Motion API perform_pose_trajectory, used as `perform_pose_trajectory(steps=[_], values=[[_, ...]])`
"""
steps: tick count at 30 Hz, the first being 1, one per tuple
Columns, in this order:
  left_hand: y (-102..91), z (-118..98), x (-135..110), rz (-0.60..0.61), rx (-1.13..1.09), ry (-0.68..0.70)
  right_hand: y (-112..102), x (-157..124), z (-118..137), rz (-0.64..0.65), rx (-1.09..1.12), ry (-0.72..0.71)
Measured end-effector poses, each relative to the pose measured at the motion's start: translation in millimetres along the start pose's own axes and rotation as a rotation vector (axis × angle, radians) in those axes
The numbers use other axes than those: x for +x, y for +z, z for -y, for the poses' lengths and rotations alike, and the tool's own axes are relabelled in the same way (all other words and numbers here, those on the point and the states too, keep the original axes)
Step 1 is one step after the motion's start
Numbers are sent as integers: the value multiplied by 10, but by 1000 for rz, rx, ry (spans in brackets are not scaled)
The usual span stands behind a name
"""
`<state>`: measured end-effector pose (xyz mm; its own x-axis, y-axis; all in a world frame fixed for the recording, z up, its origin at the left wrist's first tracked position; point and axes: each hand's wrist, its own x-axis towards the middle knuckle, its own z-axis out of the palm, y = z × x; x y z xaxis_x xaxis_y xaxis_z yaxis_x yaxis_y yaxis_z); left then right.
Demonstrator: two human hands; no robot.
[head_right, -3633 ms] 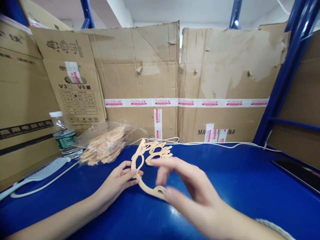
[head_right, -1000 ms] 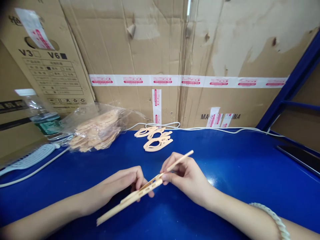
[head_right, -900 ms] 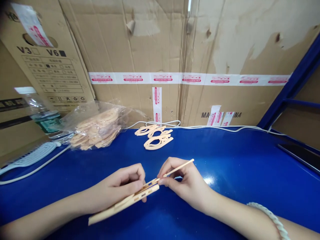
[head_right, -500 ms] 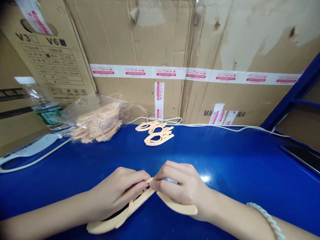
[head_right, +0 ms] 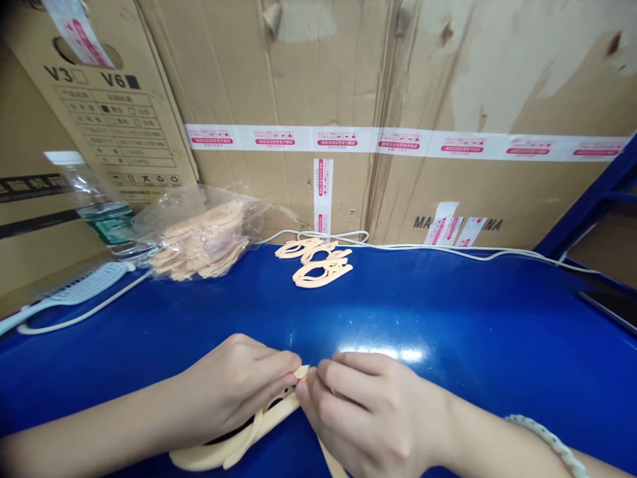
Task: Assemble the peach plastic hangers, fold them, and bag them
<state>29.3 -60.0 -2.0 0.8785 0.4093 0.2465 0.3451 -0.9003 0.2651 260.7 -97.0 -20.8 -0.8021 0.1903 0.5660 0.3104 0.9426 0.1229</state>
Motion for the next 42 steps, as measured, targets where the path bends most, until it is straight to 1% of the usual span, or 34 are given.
perform_pose_trajectory(steps=[3, 5, 7, 9, 11, 13, 14, 16, 17, 19, 22, 25, 27, 28, 29, 30, 31, 32, 33, 34, 35, 36, 37, 38, 42], values=[[-17, -4, -5, 32, -50, -42, 24, -19, 71, 4, -49, -23], [-27, -8, -6, 41, -123, -66, 15, 5, 113, -57, -46, 19], [-28, -4, -1, 12, -242, -95, -38, 54, 94, -132, 16, 86], [-20, 22, 12, -35, -418, -190, -139, 106, -16, -159, 68, 182], [-11, 79, 35, -81, -683, -359, -261, 126, -201, -189, 64, 462], [-15, 158, 65, -125, -999, -512, -360, 93, -411, -104, 165, 777], [-22, 198, 79, -148, -1145, -548, -390, 58, -506, -42, 236, 882], [-43, 265, 103, -262, -1359, -583, -407, -26, -650, 102, 306, 1028], [-53, 287, 111, -319, -1426, -592, -399, -66, -692, 168, 312, 1074], [-63, 312, 121, -425, -1499, -614, -368, -125, -720, 278, 281, 1123], [-62, 314, 128, -497, -1547, -673, -330, -152, -676, 404, 175, 1122], [-63, 304, 134, -501, -1578, -729, -330, -142, -616, 541, -33, 1126], [-71, 302, 140, -503, -1582, -737, -339, -117, -578, 630, -192, 1123], [-75, 304, 145, -508, -1580, -737, -341, -94, -550, 649, -265, 1120], [-76, 308, 150, -517, -1575, -739, -339, -60, -511, 630, -321, 1103], [-74, 314, 155, -528, -1564, -743, -332, -16, -458, 565, -352, 1060], [-68, 322, 159, -537, -1552, -745, -319, 38, -387, 469, -349, 982], [-60, 331, 161, -542, -1545, -741, -299, 98, -302, 354, -323, 864], [-49, 339, 162, -542, -1545, -734, -271, 158, -207, 243, -274, 700], [-37, 345, 160, -532, -1547, -725, -235, 214, -108, 195, -218, 527], [-26, 347, 157, -517, -1549, -718, -193, 259, -15, 169, -210, 357], [-18, 344, 153, -501, -1548, -713, -146, 291, 65, 151, -213, 242], [-13, 335, 149, -489, -1543, -713, -97, 308, 126, 134, -213, 183], [-12, 320, 146, -487, -1536, -718, -50, 311, 165, 117, -220, 155], [-21, 238, 144, -542, -1530, -729, 82, 271, 157, 96, -203, 199]])
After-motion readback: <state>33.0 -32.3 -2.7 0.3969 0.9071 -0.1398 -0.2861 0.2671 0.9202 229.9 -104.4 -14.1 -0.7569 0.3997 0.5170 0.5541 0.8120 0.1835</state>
